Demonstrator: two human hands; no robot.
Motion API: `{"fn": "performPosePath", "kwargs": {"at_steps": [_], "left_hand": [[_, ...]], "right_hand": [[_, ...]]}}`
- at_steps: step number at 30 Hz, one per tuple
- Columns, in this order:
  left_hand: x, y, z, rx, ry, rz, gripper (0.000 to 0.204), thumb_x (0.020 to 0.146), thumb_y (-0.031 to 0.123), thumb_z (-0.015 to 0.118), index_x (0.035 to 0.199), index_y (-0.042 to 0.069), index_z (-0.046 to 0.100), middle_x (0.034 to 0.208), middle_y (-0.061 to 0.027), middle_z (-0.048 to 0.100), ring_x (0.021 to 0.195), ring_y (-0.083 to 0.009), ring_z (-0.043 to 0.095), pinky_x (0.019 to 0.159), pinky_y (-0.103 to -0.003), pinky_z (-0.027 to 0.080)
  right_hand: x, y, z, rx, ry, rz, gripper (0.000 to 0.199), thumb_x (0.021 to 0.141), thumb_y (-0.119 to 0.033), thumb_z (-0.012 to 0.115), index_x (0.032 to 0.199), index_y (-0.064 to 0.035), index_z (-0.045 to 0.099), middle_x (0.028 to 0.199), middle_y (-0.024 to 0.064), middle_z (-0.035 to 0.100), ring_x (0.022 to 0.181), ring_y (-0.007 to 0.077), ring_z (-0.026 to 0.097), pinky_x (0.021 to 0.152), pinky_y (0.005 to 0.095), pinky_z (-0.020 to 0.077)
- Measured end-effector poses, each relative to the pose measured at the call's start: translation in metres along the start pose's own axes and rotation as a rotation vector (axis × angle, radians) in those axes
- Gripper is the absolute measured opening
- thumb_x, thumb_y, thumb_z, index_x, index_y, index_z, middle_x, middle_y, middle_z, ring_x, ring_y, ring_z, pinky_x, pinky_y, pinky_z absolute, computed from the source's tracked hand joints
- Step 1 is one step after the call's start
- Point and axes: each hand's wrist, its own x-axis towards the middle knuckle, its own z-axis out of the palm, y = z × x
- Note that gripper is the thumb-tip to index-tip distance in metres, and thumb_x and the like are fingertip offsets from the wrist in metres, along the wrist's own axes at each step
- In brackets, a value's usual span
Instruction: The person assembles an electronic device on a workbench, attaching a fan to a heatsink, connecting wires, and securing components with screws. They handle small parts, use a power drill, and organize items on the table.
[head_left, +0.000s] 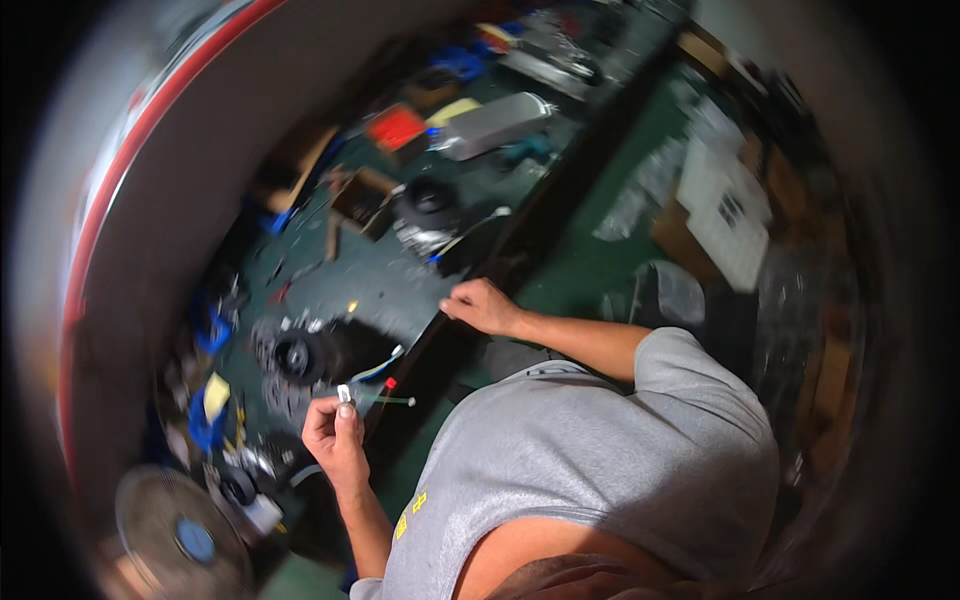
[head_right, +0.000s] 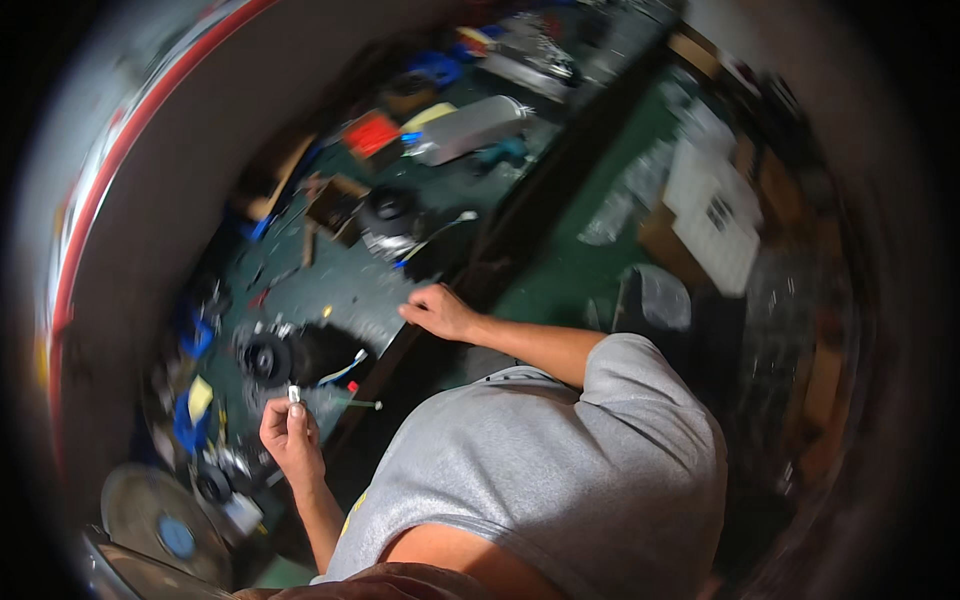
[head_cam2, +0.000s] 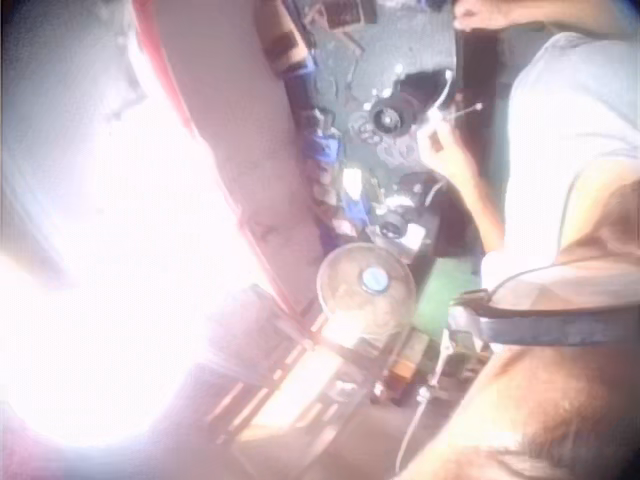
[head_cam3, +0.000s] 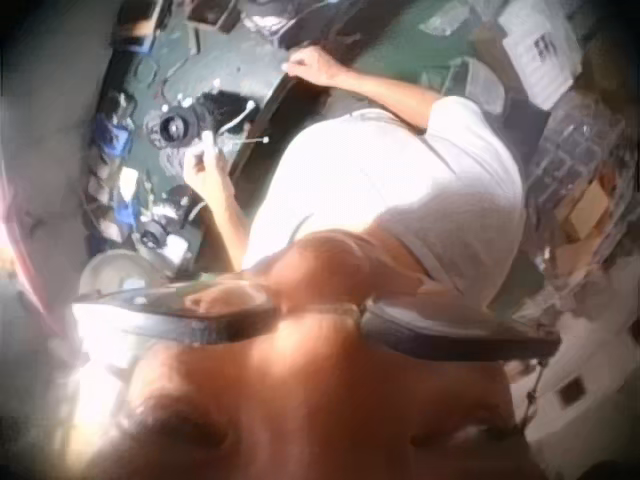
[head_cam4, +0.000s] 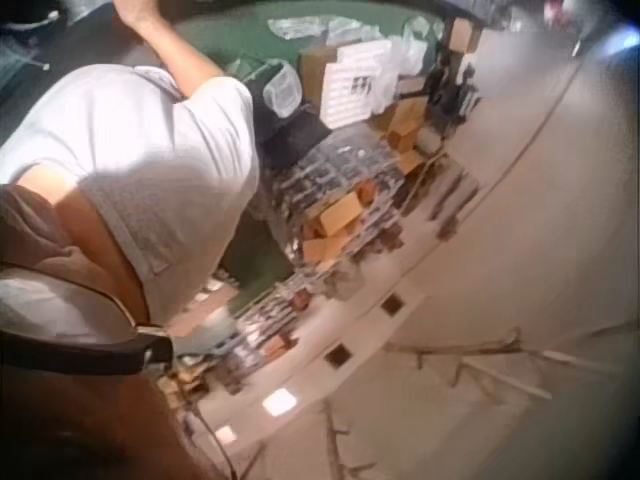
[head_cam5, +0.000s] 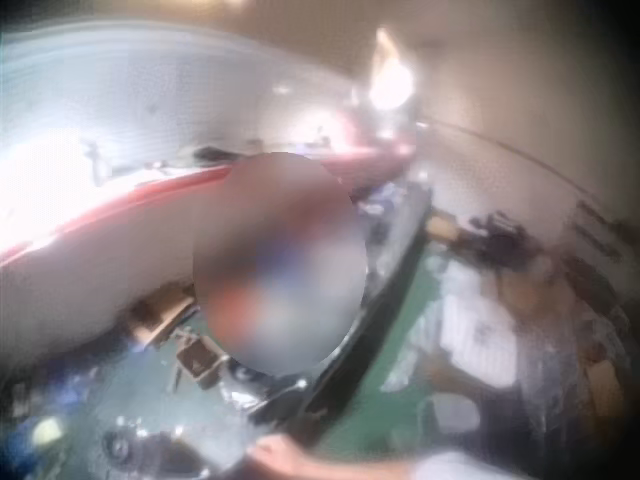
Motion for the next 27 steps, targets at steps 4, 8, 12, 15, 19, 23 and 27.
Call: {"fn": "performPosePath", "kwargs": {"at_steps": [4,8,12,15,19,23,27], "left_hand": [[0.026,-0.002,0.081,-0.004,-0.251,-0.051,0.016,0.099,0.015,0.067,0.092,0.004,0.058,0.066,0.0023,0.052,0.052,-0.0031,0.040,0.045,-0.020,0.028],[0.037,-0.017,0.174,0.037,-0.605,-0.099,0.018,0.101,0.016,0.067,0.090,0.007,0.056,0.071,0.0028,0.053,0.053,-0.0018,0.037,0.044,-0.020,0.024],[0.040,-0.033,0.281,0.109,-0.847,-0.095,0.017,0.101,0.018,0.067,0.090,0.008,0.059,0.066,0.0059,0.050,0.052,-0.0012,0.035,0.044,-0.020,0.023],[0.034,-0.052,0.361,0.126,-0.999,-0.097,0.017,0.100,0.018,0.069,0.090,0.008,0.060,0.067,0.0073,0.049,0.055,-0.0007,0.036,0.047,-0.020,0.024],[0.015,-0.069,0.450,0.210,-1.227,-0.099,0.012,0.101,0.013,0.067,0.093,0.005,0.063,0.072,0.0074,0.052,0.062,-0.0021,0.041,0.055,-0.021,0.033],[0.002,-0.076,0.515,0.262,-1.420,-0.201,0.010,0.101,0.011,0.066,0.094,0.005,0.064,0.074,0.0064,0.055,0.063,-0.0014,0.043,0.056,-0.020,0.034],[0.005,-0.105,0.573,0.276,-1.597,-0.184,0.011,0.100,0.009,0.066,0.091,0.004,0.064,0.075,0.0067,0.055,0.064,-0.0004,0.043,0.056,-0.019,0.034]], "right_hand": [[-0.110,0.076,-0.060,-0.030,0.283,0.324,0.030,0.090,-0.028,0.071,0.083,0.0008,0.071,0.074,0.0151,0.069,0.068,0.0238,0.066,0.065,0.0396,0.0522],[-0.188,0.098,-0.102,0.036,0.533,0.484,0.027,0.088,-0.027,0.071,0.089,0.0003,0.073,0.082,0.0159,0.072,0.077,0.0268,0.070,0.072,0.0400,0.0545],[-0.233,0.130,-0.141,0.016,0.618,0.472,0.024,0.089,-0.023,0.071,0.095,0.0002,0.074,0.085,0.0150,0.074,0.080,0.0257,0.071,0.074,0.0387,0.0555],[-0.265,0.161,-0.183,0.025,0.706,0.415,0.022,0.087,-0.021,0.071,0.095,-0.0005,0.073,0.087,0.0158,0.074,0.081,0.0265,0.072,0.075,0.0385,0.0556],[-0.316,0.178,-0.245,0.024,0.980,0.403,0.022,0.086,-0.020,0.070,0.095,-0.0009,0.073,0.089,0.0157,0.074,0.082,0.0263,0.072,0.075,0.0385,0.0556],[-0.384,0.173,-0.284,0.035,1.286,0.543,0.022,0.086,-0.020,0.070,0.096,-0.0010,0.073,0.088,0.0146,0.074,0.079,0.0249,0.071,0.073,0.0367,0.0553],[-0.448,0.157,-0.296,0.080,1.515,0.620,0.017,0.092,-0.015,0.070,0.099,0.0011,0.071,0.082,0.0054,0.070,0.074,0.0107,0.064,0.068,0.0305,0.0530]]}}
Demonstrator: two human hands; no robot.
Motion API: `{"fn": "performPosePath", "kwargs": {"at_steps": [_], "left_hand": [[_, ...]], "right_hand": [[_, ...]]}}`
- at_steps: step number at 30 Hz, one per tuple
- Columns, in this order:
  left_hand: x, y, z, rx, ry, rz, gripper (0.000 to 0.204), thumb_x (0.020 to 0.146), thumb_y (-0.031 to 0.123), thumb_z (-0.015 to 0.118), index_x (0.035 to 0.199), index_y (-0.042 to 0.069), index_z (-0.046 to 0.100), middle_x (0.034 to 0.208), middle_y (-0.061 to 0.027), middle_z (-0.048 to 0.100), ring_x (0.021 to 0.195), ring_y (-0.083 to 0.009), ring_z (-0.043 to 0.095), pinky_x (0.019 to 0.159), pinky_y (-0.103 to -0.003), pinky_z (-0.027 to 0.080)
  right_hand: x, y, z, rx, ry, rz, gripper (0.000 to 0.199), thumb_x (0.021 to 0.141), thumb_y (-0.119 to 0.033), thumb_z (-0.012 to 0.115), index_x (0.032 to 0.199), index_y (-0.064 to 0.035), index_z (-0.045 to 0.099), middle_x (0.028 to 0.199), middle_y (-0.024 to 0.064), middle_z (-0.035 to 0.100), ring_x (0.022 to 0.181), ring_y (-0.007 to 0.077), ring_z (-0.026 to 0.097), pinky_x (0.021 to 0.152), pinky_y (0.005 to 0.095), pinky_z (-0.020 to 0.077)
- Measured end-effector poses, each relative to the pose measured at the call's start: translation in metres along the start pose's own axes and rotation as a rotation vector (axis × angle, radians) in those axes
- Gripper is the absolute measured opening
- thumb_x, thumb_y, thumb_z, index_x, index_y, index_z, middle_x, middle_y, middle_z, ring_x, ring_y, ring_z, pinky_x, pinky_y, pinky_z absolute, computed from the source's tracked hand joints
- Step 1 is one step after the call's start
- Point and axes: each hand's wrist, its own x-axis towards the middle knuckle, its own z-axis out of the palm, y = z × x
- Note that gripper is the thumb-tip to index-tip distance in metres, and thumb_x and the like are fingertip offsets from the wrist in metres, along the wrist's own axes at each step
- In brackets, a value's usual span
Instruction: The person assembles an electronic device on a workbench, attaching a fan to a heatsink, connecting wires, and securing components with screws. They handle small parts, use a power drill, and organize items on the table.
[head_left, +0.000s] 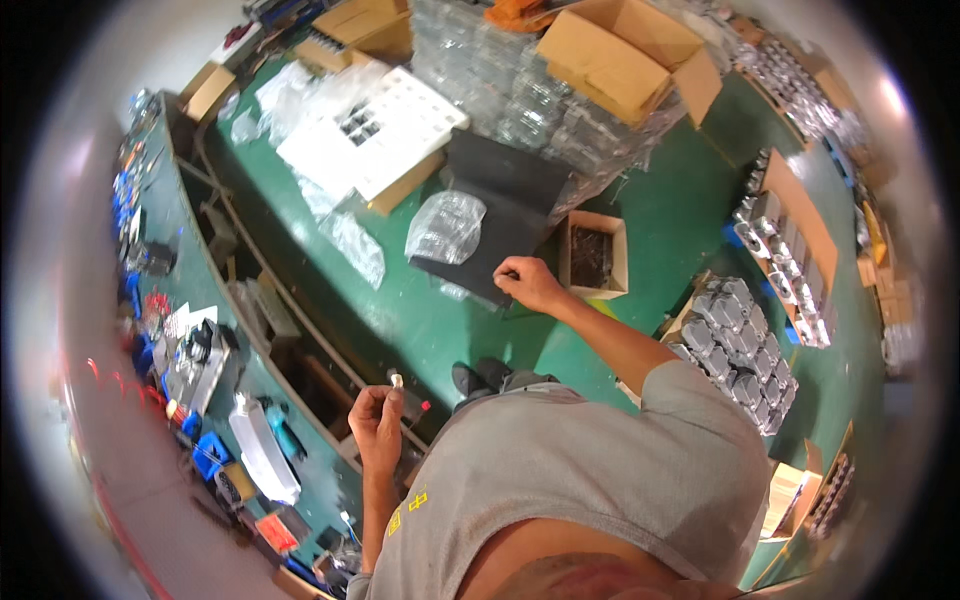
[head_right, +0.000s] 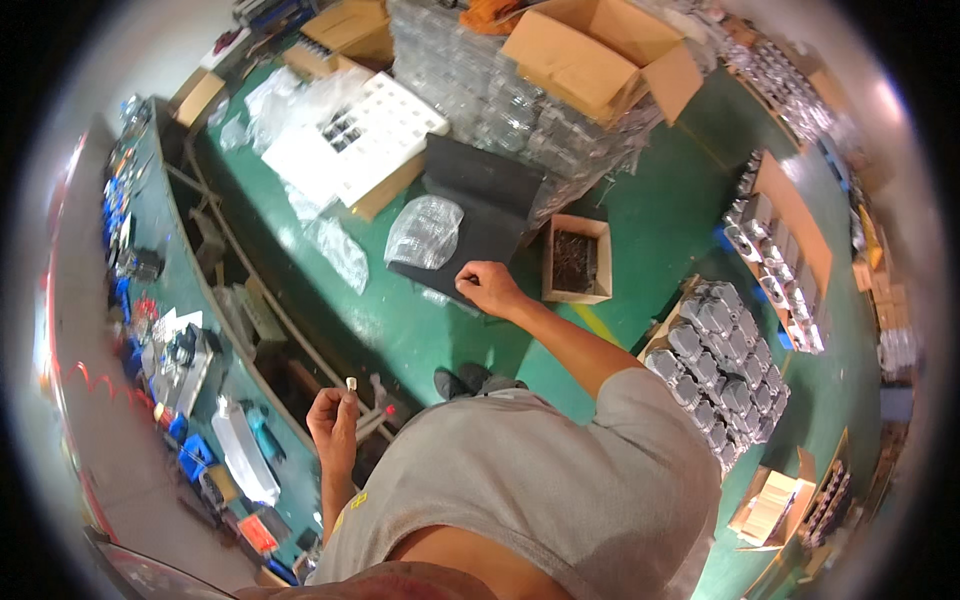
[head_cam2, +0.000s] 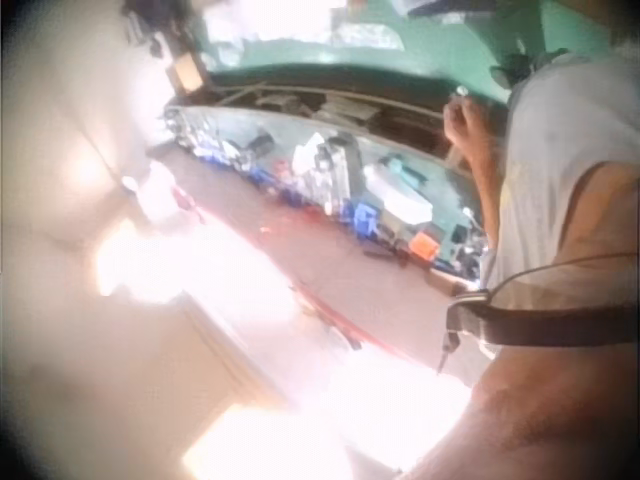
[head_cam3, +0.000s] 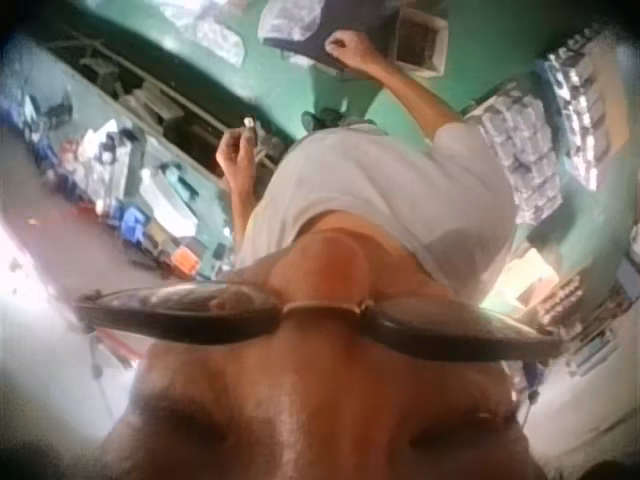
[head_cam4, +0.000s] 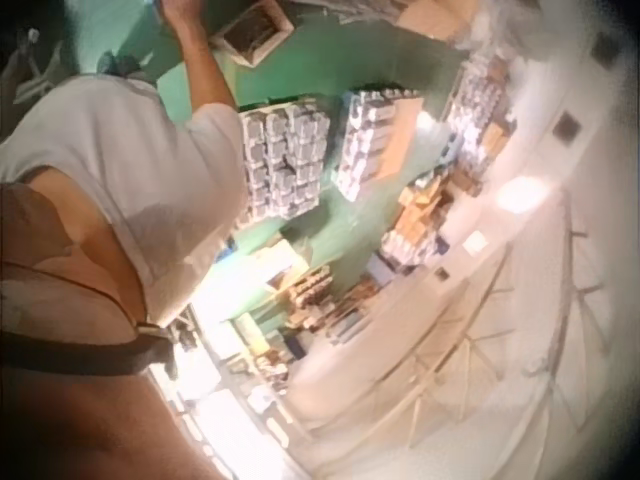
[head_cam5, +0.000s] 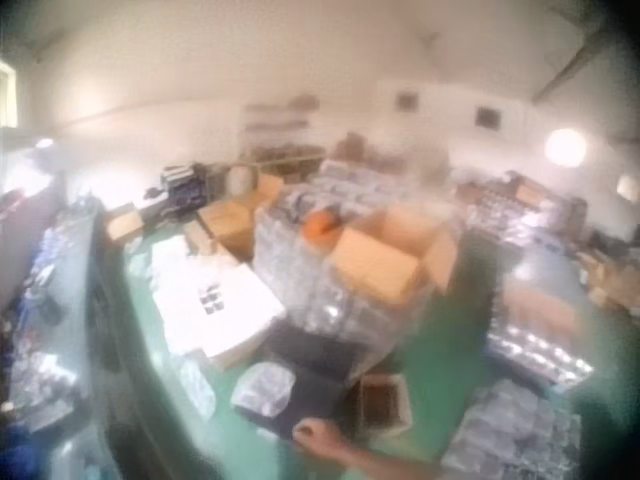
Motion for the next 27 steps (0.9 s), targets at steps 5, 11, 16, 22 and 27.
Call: {"fn": "performPosePath", "kwargs": {"at_steps": [5,11,16,22,27], "left_hand": [[0.069,-0.005,0.003,0.051,-0.185,0.009,0.013,0.100,0.011,0.067,0.090,0.003,0.063,0.073,0.0072,0.054,0.064,-0.0002,0.043,0.056,-0.019,0.034],[0.144,-0.001,0.038,0.085,-0.350,0.048,0.015,0.099,0.011,0.066,0.087,0.002,0.063,0.071,0.0070,0.054,0.063,-0.0007,0.044,0.055,-0.020,0.036],[0.179,0.000,0.080,0.160,-0.357,0.017,0.014,0.098,0.009,0.065,0.088,0.001,0.063,0.072,0.0041,0.057,0.064,-0.0027,0.049,0.058,-0.021,0.039],[0.238,-0.014,0.159,0.210,-0.267,0.010,0.014,0.098,0.010,0.066,0.088,0.000,0.063,0.072,0.0043,0.057,0.064,-0.0020,0.049,0.057,-0.021,0.039],[0.281,-0.002,0.249,0.207,-0.263,0.002,0.016,0.099,0.012,0.067,0.089,0.001,0.064,0.072,0.0033,0.060,0.063,-0.0018,0.048,0.056,-0.021,0.038]], "right_hand": [[0.013,-0.051,-0.085,-0.004,0.276,-0.053,0.014,0.092,-0.013,0.071,0.097,-0.0003,0.072,0.081,0.0066,0.071,0.074,0.0095,0.063,0.069,0.0287,0.0521],[0.026,-0.119,-0.225,-0.306,0.675,-0.269,0.017,0.092,-0.015,0.071,0.101,0.0000,0.072,0.083,0.0077,0.073,0.075,0.0095,0.065,0.069,0.0284,0.0532],[0.072,-0.133,-0.351,-0.416,0.771,-0.347,0.014,0.094,-0.009,0.071,0.105,-0.0005,0.072,0.079,0.0003,0.067,0.073,0.0036,0.057,0.063,0.0237,0.0467],[0.182,-0.110,-0.508,-0.678,0.751,-0.356,0.020,0.089,-0.016,0.071,0.104,-0.0019,0.073,0.085,0.0119,0.073,0.078,0.0207,0.071,0.071,0.0337,0.0551],[0.298,-0.026,-0.625,-0.752,0.295,-0.147,0.037,0.086,-0.023,0.074,0.115,0.0002,0.069,0.111,0.0207,0.071,0.102,0.0326,0.069,0.086,0.0405,0.0544]]}}
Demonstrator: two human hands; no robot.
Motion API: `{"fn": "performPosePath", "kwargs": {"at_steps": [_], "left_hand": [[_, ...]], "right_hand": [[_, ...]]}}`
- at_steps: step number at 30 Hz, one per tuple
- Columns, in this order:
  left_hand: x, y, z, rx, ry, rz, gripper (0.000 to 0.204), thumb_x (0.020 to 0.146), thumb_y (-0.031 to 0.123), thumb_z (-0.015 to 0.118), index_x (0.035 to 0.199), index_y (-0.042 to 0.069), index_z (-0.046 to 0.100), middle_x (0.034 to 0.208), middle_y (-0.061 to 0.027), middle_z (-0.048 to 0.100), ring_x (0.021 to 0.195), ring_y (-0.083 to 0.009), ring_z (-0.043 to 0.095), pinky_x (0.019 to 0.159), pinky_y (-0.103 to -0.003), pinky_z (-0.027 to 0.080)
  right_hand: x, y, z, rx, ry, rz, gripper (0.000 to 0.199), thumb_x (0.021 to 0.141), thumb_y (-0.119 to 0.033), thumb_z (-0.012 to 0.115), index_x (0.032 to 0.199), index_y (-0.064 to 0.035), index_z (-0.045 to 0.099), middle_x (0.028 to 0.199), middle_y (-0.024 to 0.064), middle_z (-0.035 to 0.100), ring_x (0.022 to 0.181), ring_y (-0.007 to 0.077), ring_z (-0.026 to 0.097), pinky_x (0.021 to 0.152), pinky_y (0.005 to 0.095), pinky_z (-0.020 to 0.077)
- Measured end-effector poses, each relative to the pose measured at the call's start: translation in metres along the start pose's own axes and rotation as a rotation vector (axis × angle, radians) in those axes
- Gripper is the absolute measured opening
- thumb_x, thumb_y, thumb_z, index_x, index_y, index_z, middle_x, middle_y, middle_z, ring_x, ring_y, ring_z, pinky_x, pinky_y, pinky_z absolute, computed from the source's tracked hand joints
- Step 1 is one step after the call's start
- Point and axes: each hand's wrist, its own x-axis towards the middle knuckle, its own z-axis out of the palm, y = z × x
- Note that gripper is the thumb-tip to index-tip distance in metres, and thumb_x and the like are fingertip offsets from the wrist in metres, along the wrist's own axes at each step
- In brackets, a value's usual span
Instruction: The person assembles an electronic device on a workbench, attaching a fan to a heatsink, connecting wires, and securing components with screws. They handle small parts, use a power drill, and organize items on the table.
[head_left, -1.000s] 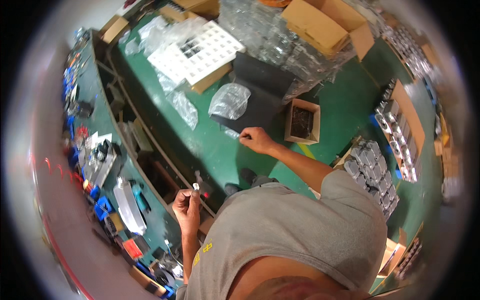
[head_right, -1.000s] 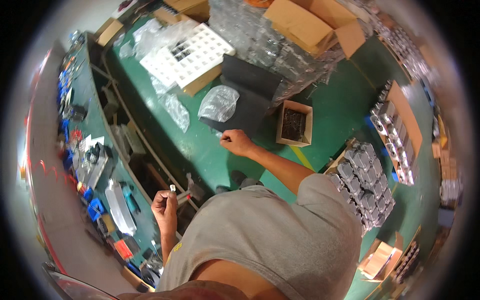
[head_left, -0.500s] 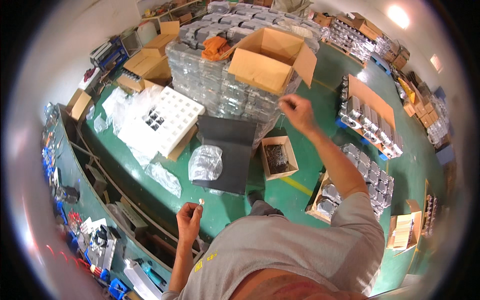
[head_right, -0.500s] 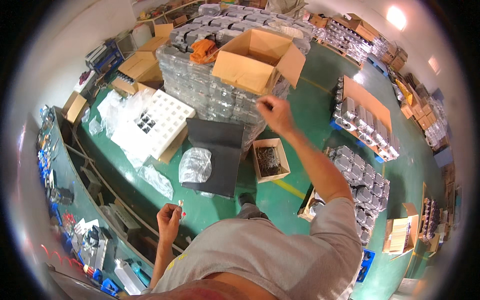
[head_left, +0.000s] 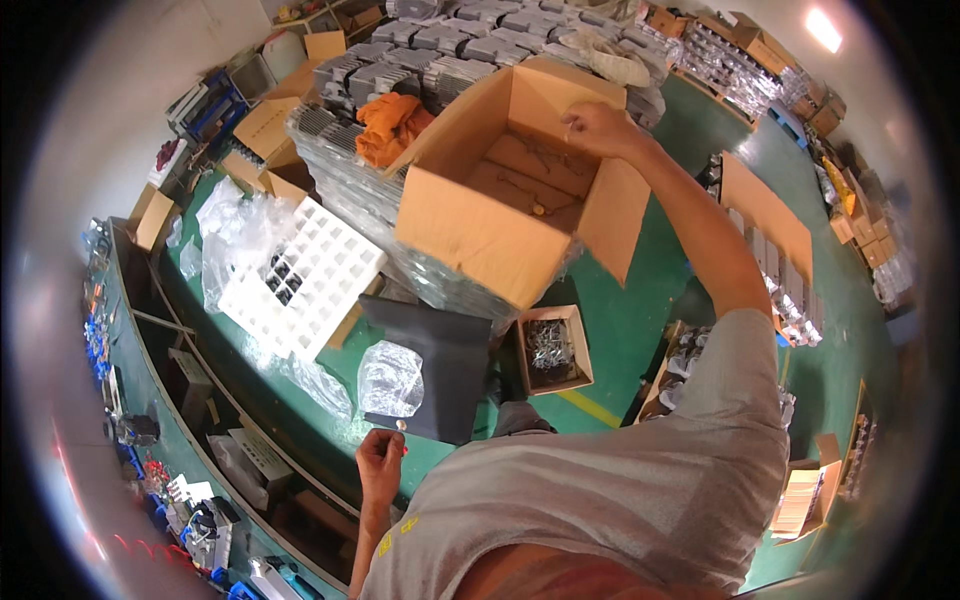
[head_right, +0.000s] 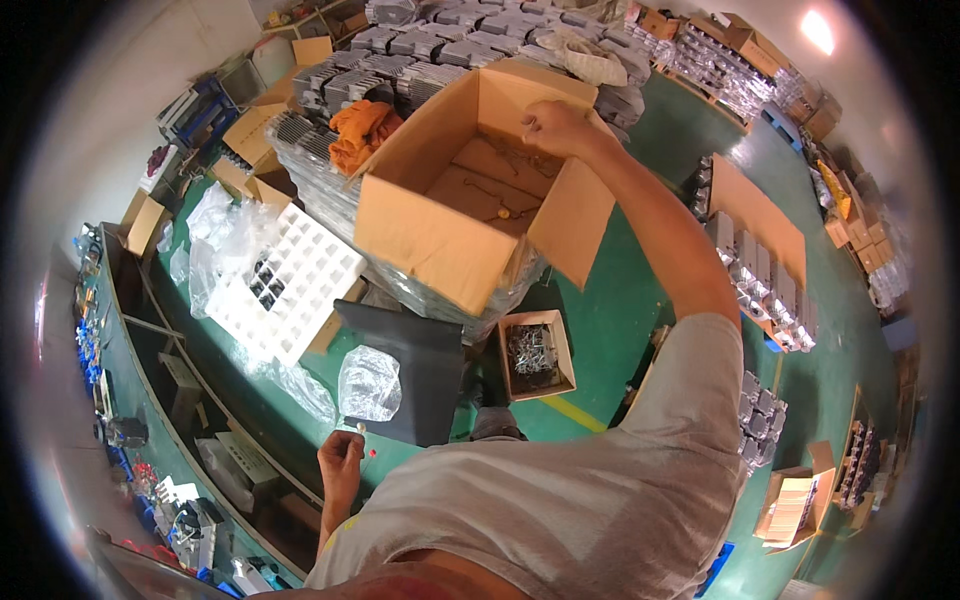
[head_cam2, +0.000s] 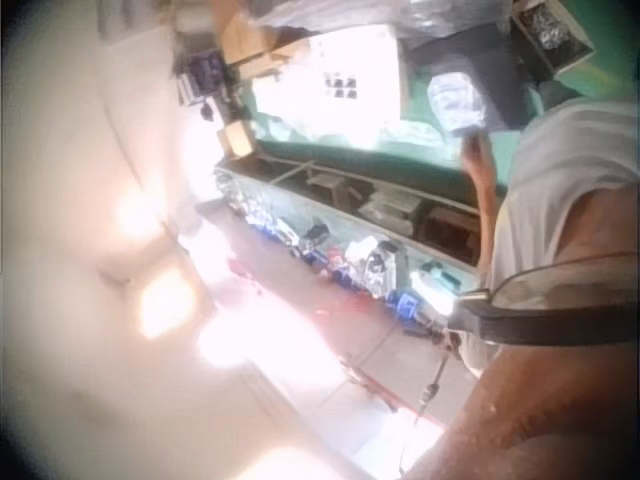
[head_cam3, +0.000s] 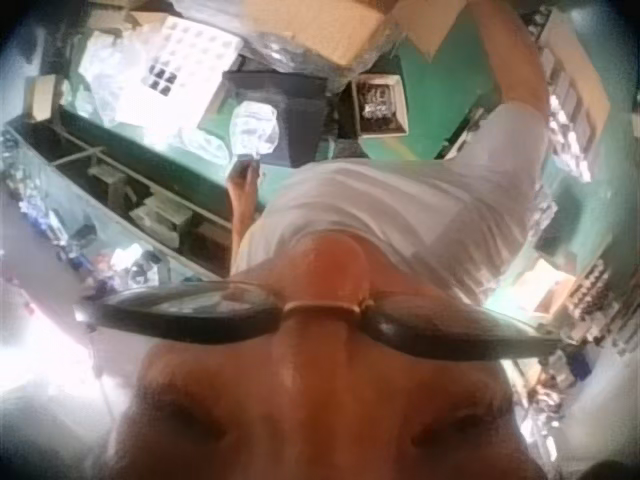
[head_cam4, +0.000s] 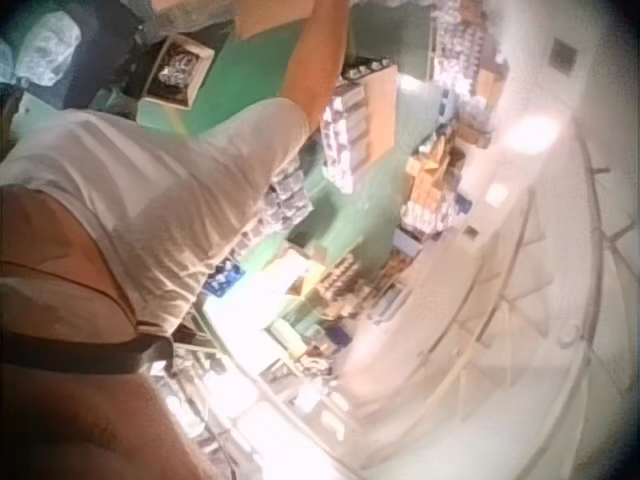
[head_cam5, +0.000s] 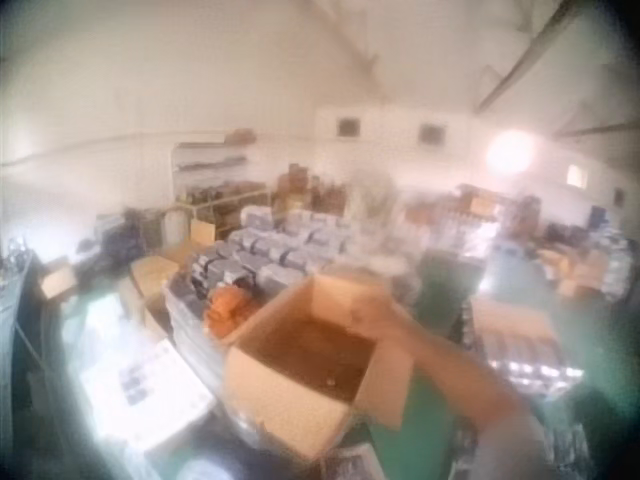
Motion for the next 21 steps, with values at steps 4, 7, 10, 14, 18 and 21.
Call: {"fn": "performPosePath", "kwargs": {"at_steps": [4,7,10,14,18,21], "left_hand": [[0.027,0.017,0.032,0.025,0.077,-0.081,0.014,0.099,0.011,0.068,0.090,0.000,0.065,0.072,0.0037,0.059,0.063,-0.0021,0.047,0.054,-0.021,0.038],[0.042,0.018,0.048,0.010,0.122,-0.079,0.014,0.099,0.010,0.067,0.090,0.000,0.065,0.071,0.0042,0.057,0.062,-0.0023,0.046,0.054,-0.021,0.037],[0.057,0.018,0.059,0.003,0.128,-0.074,0.014,0.099,0.010,0.066,0.089,0.000,0.064,0.071,0.0047,0.056,0.063,-0.0023,0.046,0.054,-0.022,0.036],[0.067,0.029,0.066,0.005,0.170,-0.084,0.014,0.099,0.009,0.066,0.088,0.001,0.064,0.072,0.0047,0.056,0.065,-0.0026,0.046,0.056,-0.022,0.037],[0.077,0.024,0.070,-0.037,0.190,-0.102,0.015,0.100,0.010,0.066,0.087,0.001,0.064,0.072,0.0049,0.056,0.065,-0.0028,0.046,0.057,-0.022,0.037],[0.081,0.023,0.070,-0.022,0.178,-0.090,0.016,0.100,0.011,0.066,0.087,0.001,0.064,0.072,0.0049,0.056,0.064,-0.0030,0.046,0.057,-0.022,0.037]], "right_hand": [[0.073,0.023,0.033,-0.311,-0.513,0.091,0.050,0.085,-0.033,0.075,0.113,0.0071,0.067,0.107,0.0214,0.071,0.106,0.0331,0.069,0.090,0.0430,0.0547],[0.100,0.016,0.052,-0.502,-0.604,0.082,0.055,0.084,-0.039,0.075,0.114,0.0069,0.068,0.114,0.0235,0.071,0.112,0.0375,0.067,0.093,0.0437,0.0541],[0.127,0.046,0.087,-0.558,-0.722,0.150,0.052,0.084,-0.038,0.074,0.112,0.0059,0.069,0.119,0.0249,0.070,0.114,0.0391,0.066,0.094,0.0458,0.0535],[0.138,0.059,0.121,-0.557,-0.773,0.089,0.042,0.085,-0.028,0.072,0.114,0.0022,0.070,0.126,0.0234,0.067,0.117,0.0384,0.065,0.095,0.0450,0.0533],[0.135,0.078,0.139,-0.556,-0.606,0.157,0.039,0.083,-0.016,0.070,0.118,-0.0006,0.070,0.126,0.0212,0.068,0.114,0.0385,0.066,0.089,0.0440,0.0546],[0.130,0.078,0.140,-0.484,-0.567,0.147,0.040,0.080,-0.016,0.071,0.117,0.0004,0.069,0.118,0.0234,0.069,0.112,0.0384,0.067,0.088,0.0450,0.0552]]}}
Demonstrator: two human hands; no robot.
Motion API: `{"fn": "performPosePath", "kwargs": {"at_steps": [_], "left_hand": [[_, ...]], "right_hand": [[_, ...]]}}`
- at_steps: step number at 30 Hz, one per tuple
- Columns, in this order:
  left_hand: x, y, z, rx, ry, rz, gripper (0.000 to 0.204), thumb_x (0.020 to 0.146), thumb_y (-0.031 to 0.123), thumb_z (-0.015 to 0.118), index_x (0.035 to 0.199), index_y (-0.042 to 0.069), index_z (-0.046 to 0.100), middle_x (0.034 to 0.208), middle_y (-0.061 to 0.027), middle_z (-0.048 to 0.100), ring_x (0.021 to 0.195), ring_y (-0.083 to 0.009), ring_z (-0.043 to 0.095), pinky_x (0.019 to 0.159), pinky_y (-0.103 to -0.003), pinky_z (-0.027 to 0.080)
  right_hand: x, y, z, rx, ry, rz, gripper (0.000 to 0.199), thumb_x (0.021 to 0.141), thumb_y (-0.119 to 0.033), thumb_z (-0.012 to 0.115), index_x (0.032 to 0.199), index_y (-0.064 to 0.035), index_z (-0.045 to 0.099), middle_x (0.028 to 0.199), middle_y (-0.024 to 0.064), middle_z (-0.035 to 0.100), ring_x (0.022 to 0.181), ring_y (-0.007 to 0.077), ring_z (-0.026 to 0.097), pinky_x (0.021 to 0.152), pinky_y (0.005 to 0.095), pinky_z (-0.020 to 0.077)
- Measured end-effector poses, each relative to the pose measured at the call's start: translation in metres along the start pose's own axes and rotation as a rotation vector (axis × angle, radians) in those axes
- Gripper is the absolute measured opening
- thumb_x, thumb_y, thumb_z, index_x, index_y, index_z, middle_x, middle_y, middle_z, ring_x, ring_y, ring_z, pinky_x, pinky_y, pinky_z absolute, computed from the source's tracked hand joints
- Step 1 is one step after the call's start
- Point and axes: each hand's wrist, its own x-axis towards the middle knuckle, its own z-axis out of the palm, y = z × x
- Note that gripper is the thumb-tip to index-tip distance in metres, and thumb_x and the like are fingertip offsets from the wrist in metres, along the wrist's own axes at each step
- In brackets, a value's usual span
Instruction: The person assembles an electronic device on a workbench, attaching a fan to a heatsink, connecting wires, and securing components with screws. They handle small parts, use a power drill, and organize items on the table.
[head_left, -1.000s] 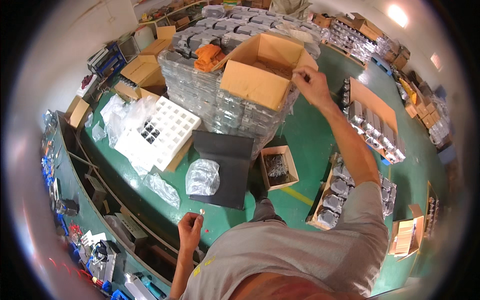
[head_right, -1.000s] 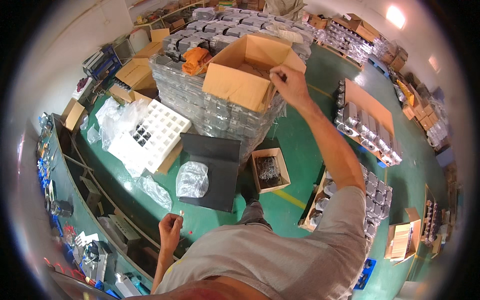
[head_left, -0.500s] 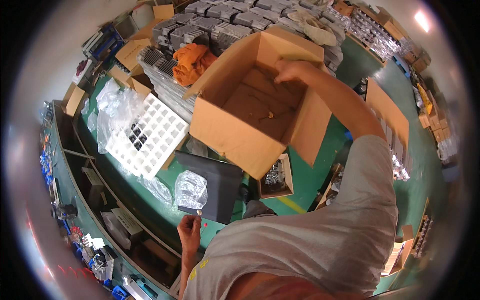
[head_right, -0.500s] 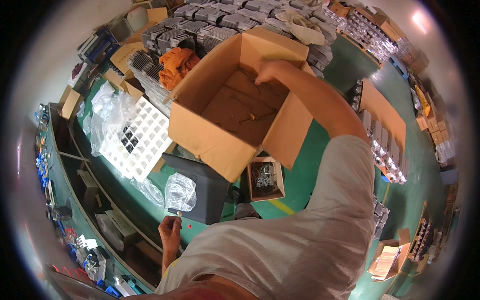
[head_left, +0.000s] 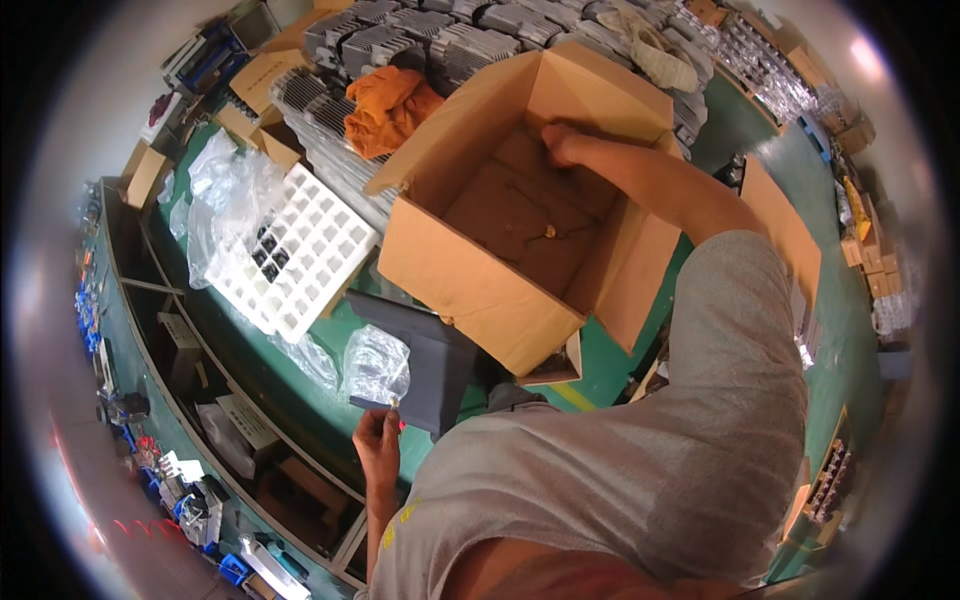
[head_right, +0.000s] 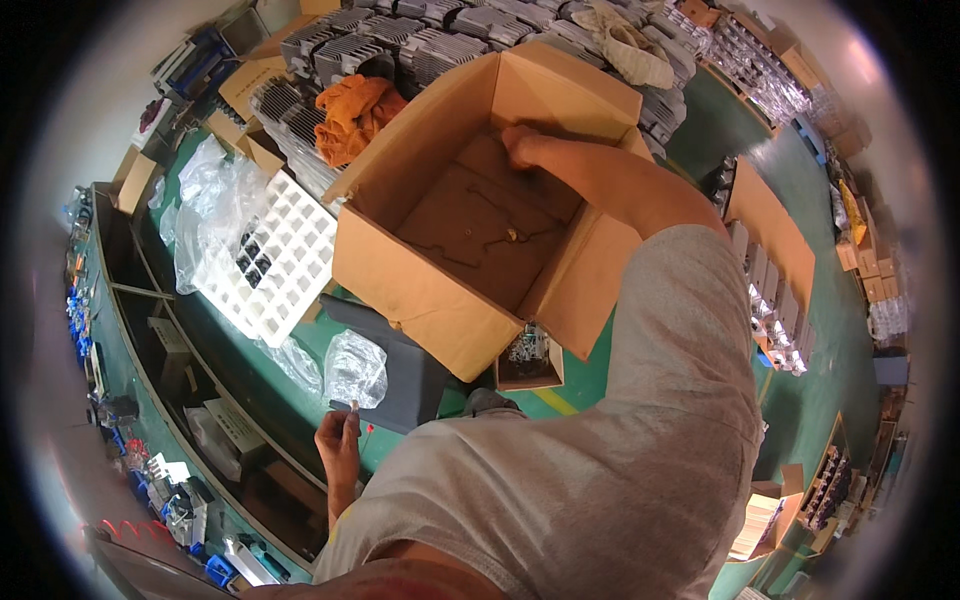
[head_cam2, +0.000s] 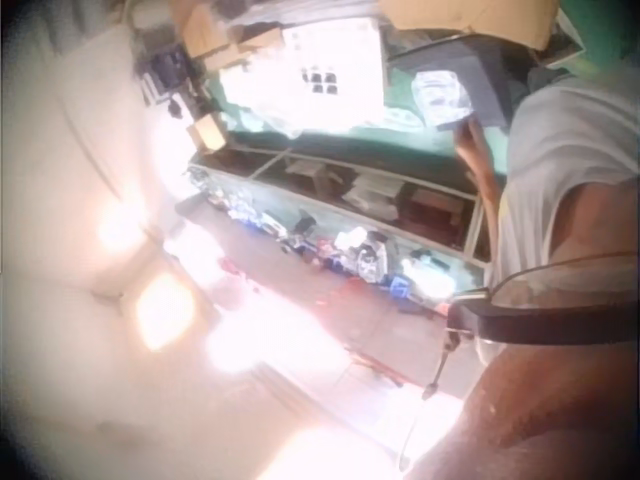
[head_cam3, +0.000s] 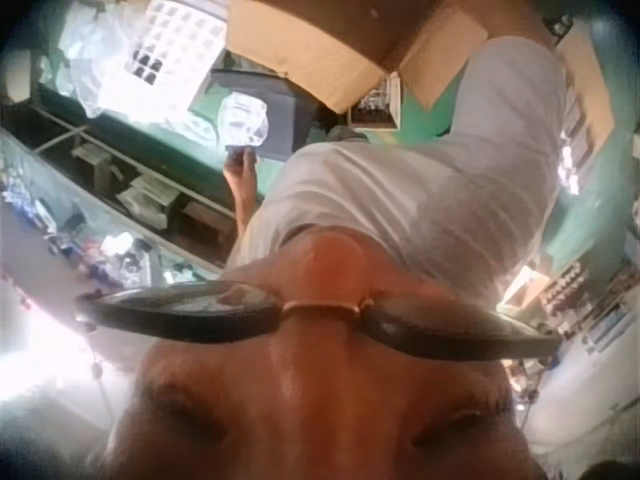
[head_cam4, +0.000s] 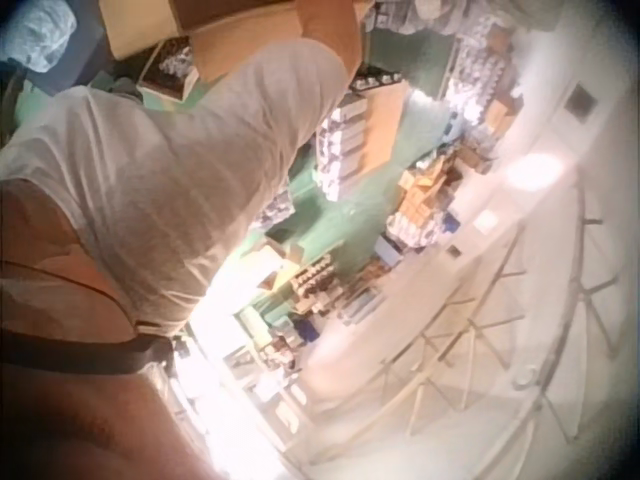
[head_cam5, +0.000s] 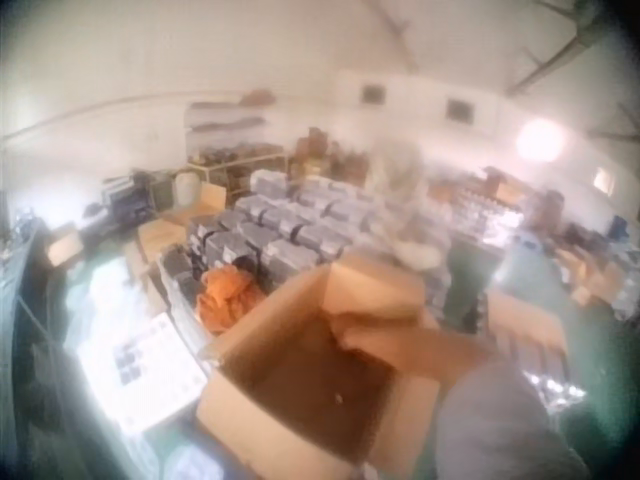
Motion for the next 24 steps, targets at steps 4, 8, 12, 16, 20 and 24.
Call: {"fn": "performPosePath", "kwargs": {"at_steps": [4,8,12,16,20,24], "left_hand": [[0.000,0.000,-0.003,0.020,-0.013,0.033,0.016,0.100,0.011,0.066,0.088,0.000,0.064,0.072,0.0046,0.056,0.064,-0.0033,0.046,0.057,-0.022,0.038],[0.006,-0.005,-0.006,0.026,-0.033,0.023,0.015,0.100,0.011,0.066,0.089,0.000,0.064,0.072,0.0044,0.057,0.064,-0.0035,0.047,0.056,-0.023,0.038],[0.010,-0.008,-0.004,-0.006,-0.063,0.038,0.013,0.100,0.010,0.066,0.091,0.001,0.064,0.073,0.0042,0.058,0.065,-0.0034,0.048,0.057,-0.022,0.039],[0.003,-0.010,-0.004,-0.043,-0.051,0.028,0.013,0.100,0.010,0.066,0.091,0.001,0.065,0.074,0.0043,0.058,0.066,-0.0028,0.048,0.058,-0.021,0.038],[-0.007,-0.010,-0.010,-0.029,-0.016,-0.005,0.013,0.100,0.010,0.066,0.091,0.001,0.065,0.075,0.0051,0.057,0.066,-0.0022,0.046,0.058,-0.021,0.037],[-0.009,-0.017,-0.013,-0.046,-0.006,0.008,0.013,0.100,0.010,0.066,0.090,0.002,0.064,0.074,0.0057,0.057,0.066,-0.0020,0.046,0.057,-0.021,0.036]], "right_hand": [[-0.033,-0.036,-0.038,0.214,-0.240,-0.008,0.043,0.079,-0.017,0.072,0.118,-0.0002,0.067,0.116,0.0213,0.070,0.107,0.0358,0.067,0.085,0.0453,0.0556],[-0.056,-0.063,-0.045,0.200,-0.188,-0.105,0.042,0.079,-0.019,0.073,0.117,-0.0023,0.068,0.112,0.0188,0.071,0.101,0.0333,0.069,0.079,0.0448,0.0560],[-0.048,-0.060,-0.014,0.187,-0.192,-0.158,0.039,0.079,-0.015,0.073,0.116,-0.0057,0.069,0.109,0.0180,0.072,0.096,0.0319,0.070,0.073,0.0440,0.0576],[-0.038,-0.059,-0.010,0.154,-0.180,-0.209,0.036,0.076,-0.010,0.073,0.112,-0.0076,0.070,0.103,0.0170,0.073,0.091,0.0313,0.071,0.070,0.0428,0.0589],[-0.046,-0.071,-0.036,0.149,-0.230,-0.172,0.048,0.080,-0.021,0.074,0.126,-0.0066,0.068,0.122,0.0198,0.070,0.108,0.0348,0.069,0.087,0.0440,0.0564],[-0.028,-0.074,-0.012,-0.092,-0.237,-0.143,0.041,0.083,-0.025,0.071,0.119,-0.0061,0.071,0.119,0.0199,0.070,0.110,0.0332,0.068,0.088,0.0426,0.0557]]}}
